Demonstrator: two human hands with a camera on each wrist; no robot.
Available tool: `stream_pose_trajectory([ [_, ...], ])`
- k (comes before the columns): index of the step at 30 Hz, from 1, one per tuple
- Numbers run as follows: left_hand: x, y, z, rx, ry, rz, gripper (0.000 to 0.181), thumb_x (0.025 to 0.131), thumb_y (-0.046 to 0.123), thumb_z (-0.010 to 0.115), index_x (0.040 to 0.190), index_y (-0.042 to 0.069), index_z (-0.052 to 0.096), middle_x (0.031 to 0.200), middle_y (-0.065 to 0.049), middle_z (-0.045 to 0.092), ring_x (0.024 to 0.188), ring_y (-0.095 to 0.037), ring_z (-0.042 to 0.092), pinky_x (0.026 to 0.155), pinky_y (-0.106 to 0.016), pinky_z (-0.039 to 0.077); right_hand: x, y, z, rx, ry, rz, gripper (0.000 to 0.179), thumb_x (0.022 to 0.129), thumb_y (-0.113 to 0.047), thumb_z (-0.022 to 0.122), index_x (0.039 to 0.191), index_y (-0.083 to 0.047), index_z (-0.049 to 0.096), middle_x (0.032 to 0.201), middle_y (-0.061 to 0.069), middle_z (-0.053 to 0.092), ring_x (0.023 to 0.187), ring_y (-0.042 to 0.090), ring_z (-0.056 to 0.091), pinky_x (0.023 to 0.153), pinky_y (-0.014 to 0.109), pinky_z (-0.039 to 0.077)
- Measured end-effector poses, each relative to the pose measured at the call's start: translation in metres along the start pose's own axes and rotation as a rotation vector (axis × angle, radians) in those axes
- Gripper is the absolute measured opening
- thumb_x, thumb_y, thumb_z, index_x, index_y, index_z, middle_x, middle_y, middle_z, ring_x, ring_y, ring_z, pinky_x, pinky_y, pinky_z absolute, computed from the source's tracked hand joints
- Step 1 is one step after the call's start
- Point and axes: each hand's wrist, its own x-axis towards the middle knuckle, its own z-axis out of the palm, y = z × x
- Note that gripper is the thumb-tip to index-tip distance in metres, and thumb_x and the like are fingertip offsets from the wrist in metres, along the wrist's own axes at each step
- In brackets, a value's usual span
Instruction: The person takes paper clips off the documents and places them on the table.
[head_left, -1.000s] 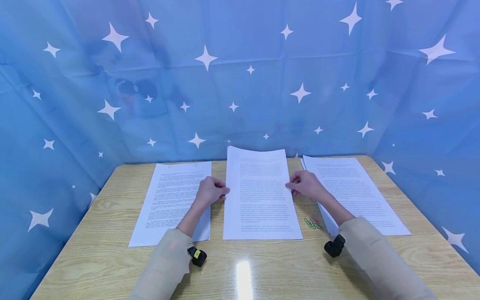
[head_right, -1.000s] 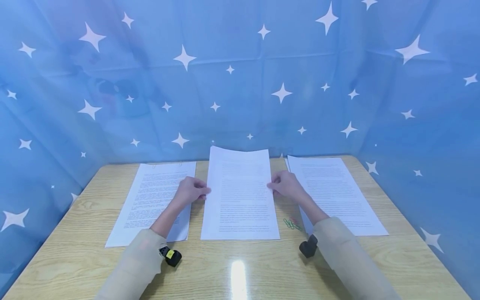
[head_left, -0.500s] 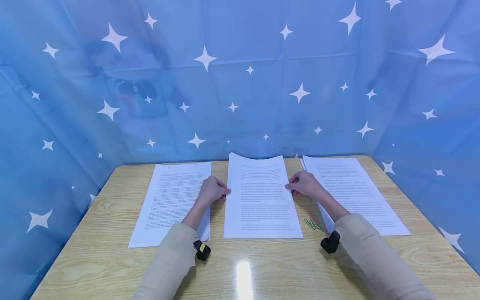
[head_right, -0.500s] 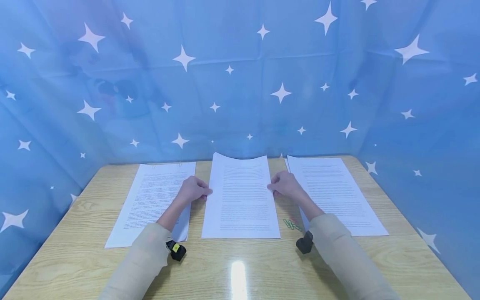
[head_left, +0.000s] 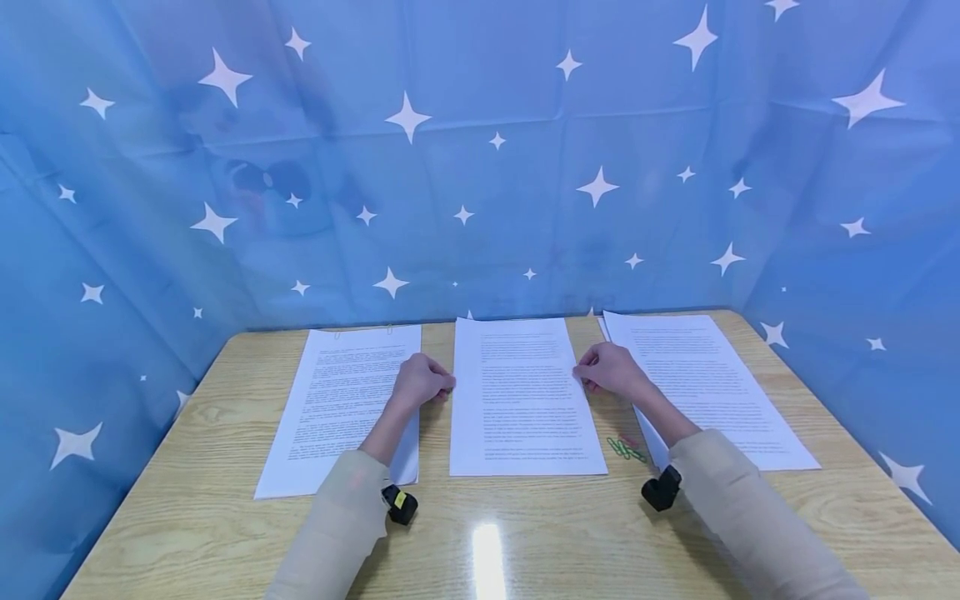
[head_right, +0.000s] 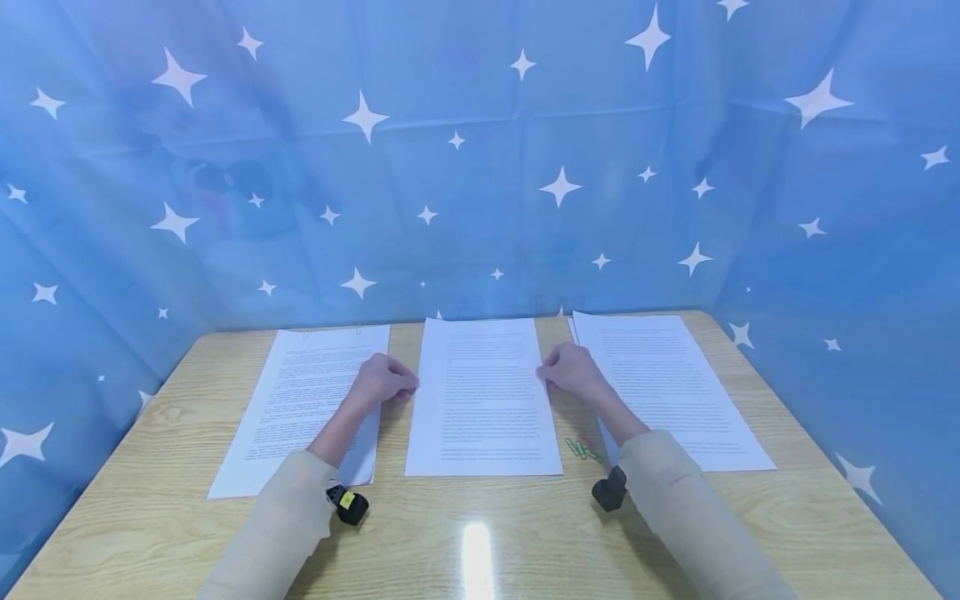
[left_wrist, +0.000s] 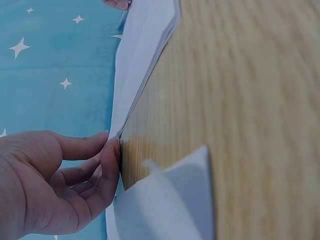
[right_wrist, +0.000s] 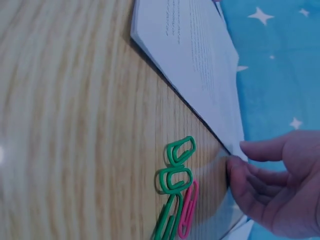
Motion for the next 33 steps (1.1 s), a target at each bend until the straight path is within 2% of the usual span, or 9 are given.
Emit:
stream_pose_trajectory([
  [7, -0.003, -0.004, -0.005, -0.063, 0.026, -0.007, 0.011, 0.091, 0.005, 0.071, 0.094, -0.006, 0.073, 0.078, -0.013, 0.072, 0.065, -0.018, 0.069, 0.064, -0.027, 0.055, -0.004, 0.002, -0.003, -0.008, 0.012, -0.014, 0.023, 0.1, -0.014, 0.062, 0.106, 0.008, 0.066, 0.082, 0.012, 0.069, 0.07, 0.019, 0.067, 0.064, 0.034, 0.055],
  [12, -0.007, -0.005, -0.011, -0.07, 0.035, 0.006, 0.011, 0.092, 0.006, 0.07, 0.094, -0.004, 0.073, 0.084, -0.014, 0.071, 0.071, -0.021, 0.068, 0.066, -0.029, 0.055, -0.007, -0.003, -0.003, 0.014, 0.032, -0.028, 0.025, 0.101, -0.015, 0.059, 0.112, 0.008, 0.063, 0.088, 0.015, 0.069, 0.072, 0.022, 0.066, 0.064, 0.036, 0.054],
  [17, -0.014, -0.005, -0.019, -0.022, 0.033, 0.027, 0.014, 0.093, 0.011, 0.068, 0.097, -0.002, 0.073, 0.088, -0.014, 0.071, 0.076, -0.024, 0.067, 0.065, -0.027, 0.051, -0.009, -0.015, 0.0, 0.008, 0.062, -0.059, 0.025, 0.101, -0.015, 0.059, 0.113, 0.007, 0.063, 0.091, 0.016, 0.069, 0.073, 0.024, 0.066, 0.062, 0.032, 0.051],
  [22, -0.018, -0.009, -0.028, 0.054, 0.05, 0.049, 0.018, 0.095, 0.015, 0.068, 0.102, -0.001, 0.072, 0.088, -0.011, 0.069, 0.075, -0.02, 0.062, 0.065, -0.028, 0.049, -0.009, -0.03, 0.007, 0.03, 0.073, -0.094, 0.022, 0.099, -0.013, 0.061, 0.111, 0.005, 0.065, 0.092, 0.015, 0.07, 0.075, 0.024, 0.068, 0.062, 0.03, 0.051],
  [28, -0.023, -0.017, -0.042, 0.098, 0.068, 0.08, 0.019, 0.096, 0.016, 0.067, 0.104, -0.001, 0.072, 0.092, -0.01, 0.07, 0.079, -0.021, 0.063, 0.072, -0.033, 0.05, -0.008, -0.045, 0.019, 0.063, 0.082, -0.143, 0.019, 0.098, -0.013, 0.063, 0.108, 0.003, 0.067, 0.087, 0.012, 0.07, 0.074, 0.024, 0.068, 0.064, 0.03, 0.05],
  [33, -0.029, -0.026, -0.055, 0.128, 0.076, 0.126, 0.018, 0.096, 0.013, 0.065, 0.103, -0.002, 0.072, 0.098, -0.014, 0.07, 0.087, -0.025, 0.063, 0.077, -0.039, 0.05, -0.009, -0.059, 0.027, 0.115, 0.054, -0.164, 0.019, 0.099, -0.013, 0.063, 0.109, 0.002, 0.068, 0.089, 0.015, 0.07, 0.077, 0.027, 0.069, 0.066, 0.032, 0.05],
])
